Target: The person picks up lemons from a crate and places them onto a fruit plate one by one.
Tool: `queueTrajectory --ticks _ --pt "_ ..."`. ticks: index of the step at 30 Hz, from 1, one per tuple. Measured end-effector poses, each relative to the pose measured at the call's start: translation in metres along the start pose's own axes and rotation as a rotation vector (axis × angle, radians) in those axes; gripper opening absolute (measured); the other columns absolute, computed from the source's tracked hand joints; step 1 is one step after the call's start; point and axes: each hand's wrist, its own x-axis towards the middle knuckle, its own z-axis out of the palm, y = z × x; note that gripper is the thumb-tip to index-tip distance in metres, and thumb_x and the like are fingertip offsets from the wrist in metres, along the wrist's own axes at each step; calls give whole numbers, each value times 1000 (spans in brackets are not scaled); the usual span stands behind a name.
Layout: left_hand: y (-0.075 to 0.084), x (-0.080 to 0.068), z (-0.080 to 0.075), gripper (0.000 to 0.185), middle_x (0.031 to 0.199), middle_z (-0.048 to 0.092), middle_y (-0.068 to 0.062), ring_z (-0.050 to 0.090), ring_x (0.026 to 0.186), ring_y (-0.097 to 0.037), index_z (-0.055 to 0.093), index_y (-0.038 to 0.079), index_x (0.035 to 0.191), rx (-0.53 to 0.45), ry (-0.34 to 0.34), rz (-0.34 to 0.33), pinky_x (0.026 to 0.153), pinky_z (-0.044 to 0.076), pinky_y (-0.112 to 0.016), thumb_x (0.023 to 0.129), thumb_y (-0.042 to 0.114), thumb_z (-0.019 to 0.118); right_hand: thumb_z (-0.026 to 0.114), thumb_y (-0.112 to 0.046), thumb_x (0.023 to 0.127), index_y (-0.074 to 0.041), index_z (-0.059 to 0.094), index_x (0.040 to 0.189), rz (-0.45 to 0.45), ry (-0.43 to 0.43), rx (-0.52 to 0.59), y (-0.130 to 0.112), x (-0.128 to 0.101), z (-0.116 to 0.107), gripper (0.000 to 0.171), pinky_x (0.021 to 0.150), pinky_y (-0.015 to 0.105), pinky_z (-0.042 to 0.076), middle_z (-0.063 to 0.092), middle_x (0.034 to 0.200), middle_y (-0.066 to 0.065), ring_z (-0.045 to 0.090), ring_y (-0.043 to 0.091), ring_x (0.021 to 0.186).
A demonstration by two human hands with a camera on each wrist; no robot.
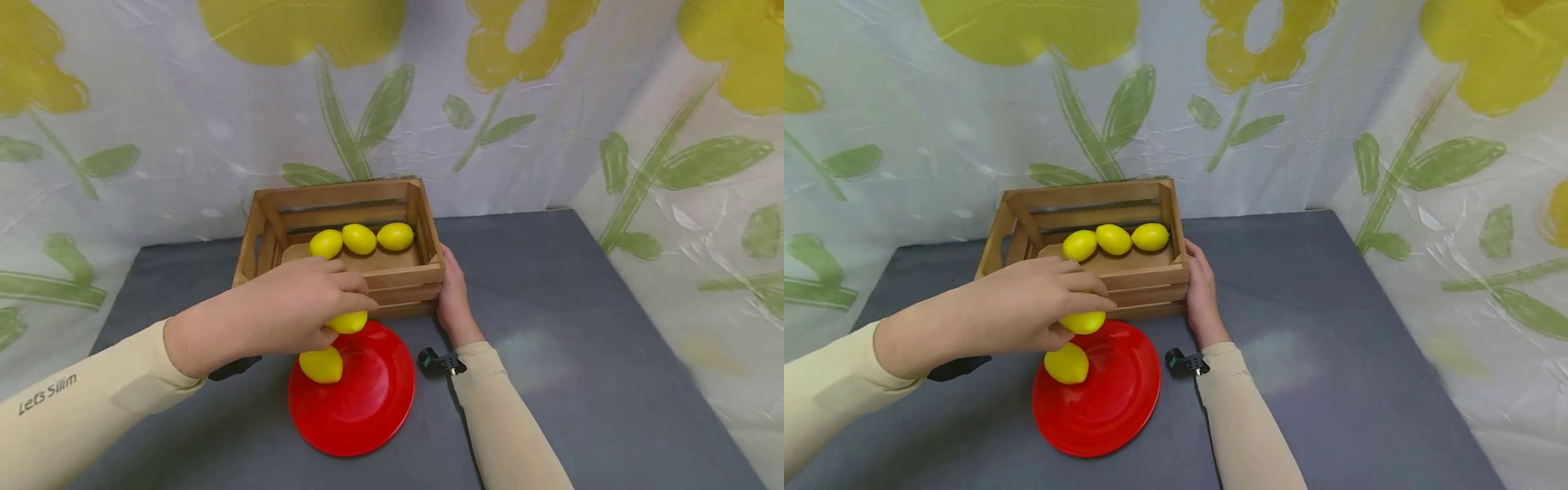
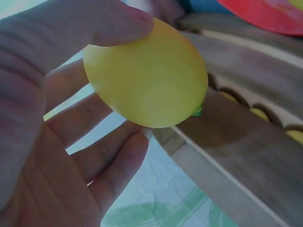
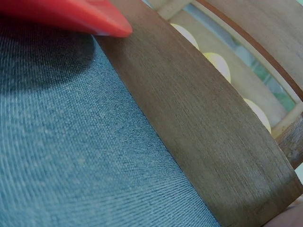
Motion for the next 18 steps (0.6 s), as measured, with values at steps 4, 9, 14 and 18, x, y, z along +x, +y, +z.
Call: queueTrajectory --ticks 4,9,14,18 --pt "8 2 8 56 130 73 1 65 120 -24 74 21 139 8 -6 35 102 60 -43 85 22 91 40 -42 114 -15 52 159 1 3 -2 -2 0 1 53 131 53 33 47 167 8 43 30 154" --pt "15 5 24 54 125 73 1 64 110 -21 75 21 137 37 -6 60 97 59 -40 86 25 91 39 -41 115 -16 52 158 5 4 -3 0 2 0 52 131 52 33 47 166 7 44 29 154" --pt "18 10 43 54 122 73 1 64 106 -20 75 21 135 60 -37 69 95 57 -40 84 25 92 40 -41 115 -16 52 158 1 5 -8 2 2 1 52 131 53 33 47 166 7 43 29 154" --pt "17 14 59 54 122 74 1 64 106 -19 75 21 134 54 -45 73 96 57 -39 83 25 92 40 -43 114 -17 53 157 1 10 -12 2 2 1 52 131 52 33 49 165 6 44 28 154"
